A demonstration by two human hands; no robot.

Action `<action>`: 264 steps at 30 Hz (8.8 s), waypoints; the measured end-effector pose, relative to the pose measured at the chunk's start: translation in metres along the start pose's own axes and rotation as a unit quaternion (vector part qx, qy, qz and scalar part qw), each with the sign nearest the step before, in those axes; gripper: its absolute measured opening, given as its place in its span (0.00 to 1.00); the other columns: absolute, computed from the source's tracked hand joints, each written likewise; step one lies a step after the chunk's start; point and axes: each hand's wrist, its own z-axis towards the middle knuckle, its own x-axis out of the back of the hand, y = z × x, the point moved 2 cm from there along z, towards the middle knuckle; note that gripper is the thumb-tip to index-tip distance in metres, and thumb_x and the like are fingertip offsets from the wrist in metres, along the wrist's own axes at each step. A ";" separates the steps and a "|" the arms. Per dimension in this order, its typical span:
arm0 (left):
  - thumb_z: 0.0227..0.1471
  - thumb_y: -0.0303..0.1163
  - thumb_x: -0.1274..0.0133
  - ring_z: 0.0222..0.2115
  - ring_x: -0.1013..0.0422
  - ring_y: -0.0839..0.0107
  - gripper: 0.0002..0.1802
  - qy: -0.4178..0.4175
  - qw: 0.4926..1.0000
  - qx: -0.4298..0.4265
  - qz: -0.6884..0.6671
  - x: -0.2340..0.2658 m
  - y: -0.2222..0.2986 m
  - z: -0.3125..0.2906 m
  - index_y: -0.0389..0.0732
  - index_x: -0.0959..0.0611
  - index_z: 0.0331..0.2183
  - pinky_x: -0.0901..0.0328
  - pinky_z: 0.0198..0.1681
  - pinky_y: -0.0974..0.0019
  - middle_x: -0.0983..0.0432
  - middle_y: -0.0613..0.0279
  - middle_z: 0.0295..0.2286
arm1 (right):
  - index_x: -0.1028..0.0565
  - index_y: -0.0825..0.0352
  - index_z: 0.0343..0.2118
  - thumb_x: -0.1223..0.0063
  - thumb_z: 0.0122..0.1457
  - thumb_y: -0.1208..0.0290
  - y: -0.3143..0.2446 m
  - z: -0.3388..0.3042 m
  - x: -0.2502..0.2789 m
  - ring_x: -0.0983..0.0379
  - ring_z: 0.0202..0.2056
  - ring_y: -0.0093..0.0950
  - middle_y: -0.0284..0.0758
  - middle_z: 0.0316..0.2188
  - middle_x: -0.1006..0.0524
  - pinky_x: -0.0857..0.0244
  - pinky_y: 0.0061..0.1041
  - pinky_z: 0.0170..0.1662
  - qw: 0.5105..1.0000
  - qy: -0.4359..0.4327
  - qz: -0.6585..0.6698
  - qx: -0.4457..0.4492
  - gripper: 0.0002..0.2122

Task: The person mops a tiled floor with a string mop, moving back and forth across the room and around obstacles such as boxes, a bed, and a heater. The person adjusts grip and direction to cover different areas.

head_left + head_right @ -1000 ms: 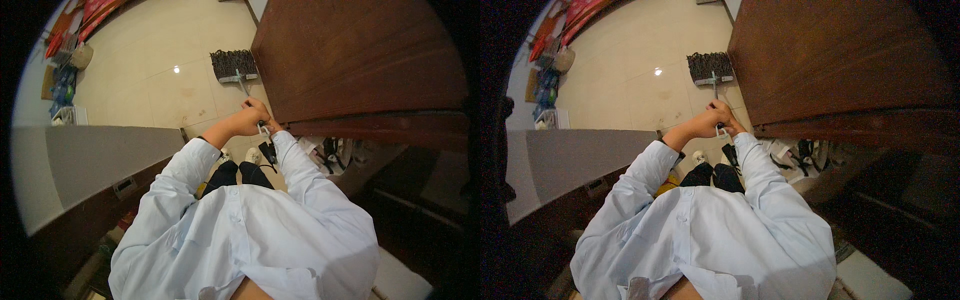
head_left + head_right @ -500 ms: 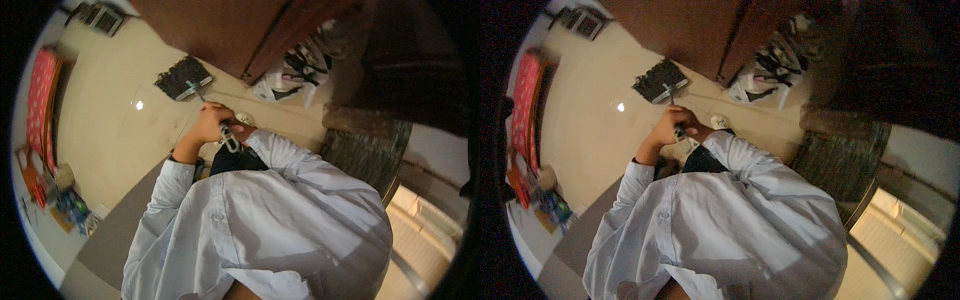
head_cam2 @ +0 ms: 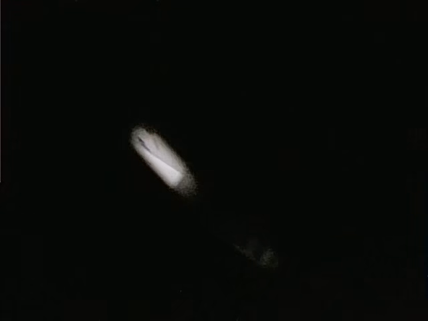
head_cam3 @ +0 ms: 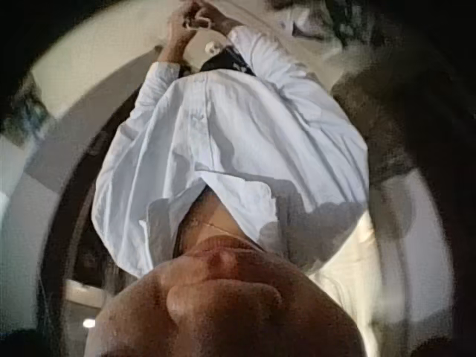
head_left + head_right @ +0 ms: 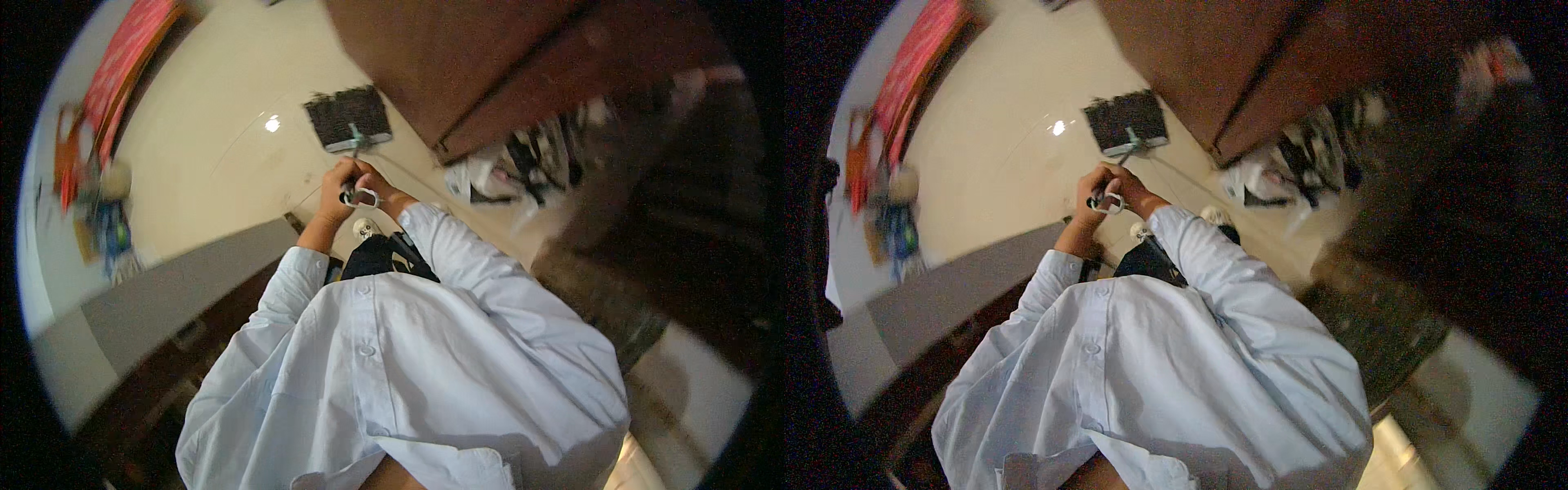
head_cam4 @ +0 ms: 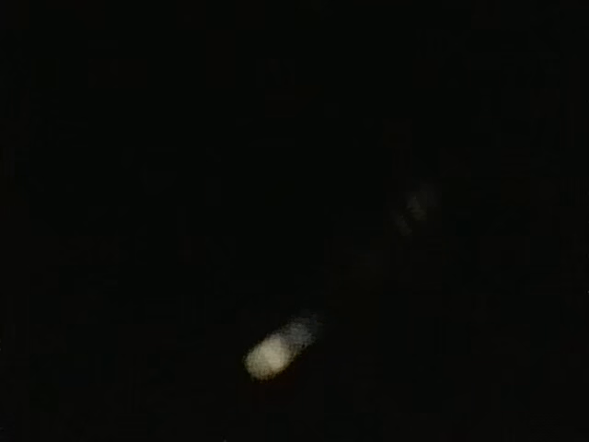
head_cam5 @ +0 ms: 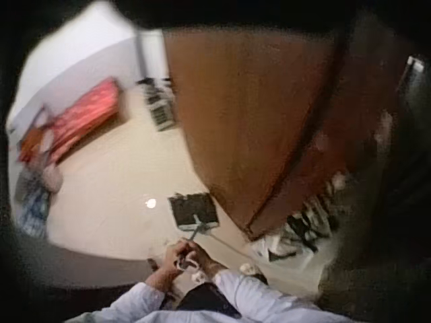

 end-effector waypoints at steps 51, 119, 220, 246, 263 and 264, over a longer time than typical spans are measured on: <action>0.46 0.38 0.50 0.18 0.36 0.79 0.13 0.338 0.926 0.018 0.170 -0.105 0.275 -0.205 0.36 0.24 0.27 0.40 0.21 0.72 0.32 0.64 0.15 | 0.32 0.70 0.37 0.51 0.45 0.75 -0.105 -0.191 -0.059 0.35 0.41 0.35 0.41 0.36 0.30 0.45 0.33 0.46 0.698 -0.477 -0.357 0.397 0.14; 0.33 0.25 0.50 0.18 0.42 0.68 0.08 0.462 0.860 0.215 0.029 -0.541 0.341 -0.361 0.33 0.32 0.19 0.42 0.26 0.68 0.36 0.53 0.15 | 0.29 0.66 0.26 0.49 0.46 0.65 -0.148 -0.550 0.182 0.34 0.25 0.24 0.29 0.23 0.30 0.40 0.24 0.27 0.681 -0.725 -0.036 -0.094 0.09; 0.40 0.31 0.54 0.14 0.39 0.64 0.09 0.573 0.767 0.278 0.078 -0.734 0.368 -0.198 0.37 0.31 0.15 0.42 0.20 0.67 0.37 0.58 0.13 | 0.37 0.66 0.18 0.49 0.39 0.65 -0.211 -0.546 0.399 0.36 0.18 0.40 0.41 0.14 0.33 0.43 0.28 0.22 0.631 -0.743 -0.188 -0.120 0.11; 0.41 0.29 0.55 0.16 0.39 0.68 0.07 0.727 0.597 0.335 0.046 -0.890 0.426 -0.151 0.36 0.31 0.18 0.42 0.22 0.68 0.36 0.58 0.15 | 0.36 0.67 0.20 0.50 0.44 0.70 -0.274 -0.609 0.498 0.36 0.21 0.40 0.40 0.17 0.33 0.43 0.30 0.24 0.486 -0.847 -0.120 -0.178 0.08; 0.42 0.31 0.54 0.17 0.45 0.72 0.09 0.770 0.559 0.294 0.089 -0.978 0.439 -0.132 0.36 0.34 0.19 0.45 0.20 0.69 0.41 0.58 0.14 | 0.29 0.67 0.27 0.46 0.43 0.68 -0.296 -0.651 0.594 0.31 0.29 0.28 0.37 0.26 0.27 0.38 0.24 0.32 0.546 -0.785 -0.141 -0.257 0.10; 0.43 0.31 0.55 0.17 0.45 0.73 0.09 0.776 0.554 0.288 0.086 -0.989 0.437 -0.129 0.36 0.34 0.19 0.46 0.20 0.69 0.42 0.59 0.14 | 0.32 0.67 0.30 0.47 0.45 0.70 -0.302 -0.662 0.602 0.33 0.32 0.23 0.34 0.28 0.29 0.40 0.23 0.33 0.546 -0.766 -0.137 -0.311 0.10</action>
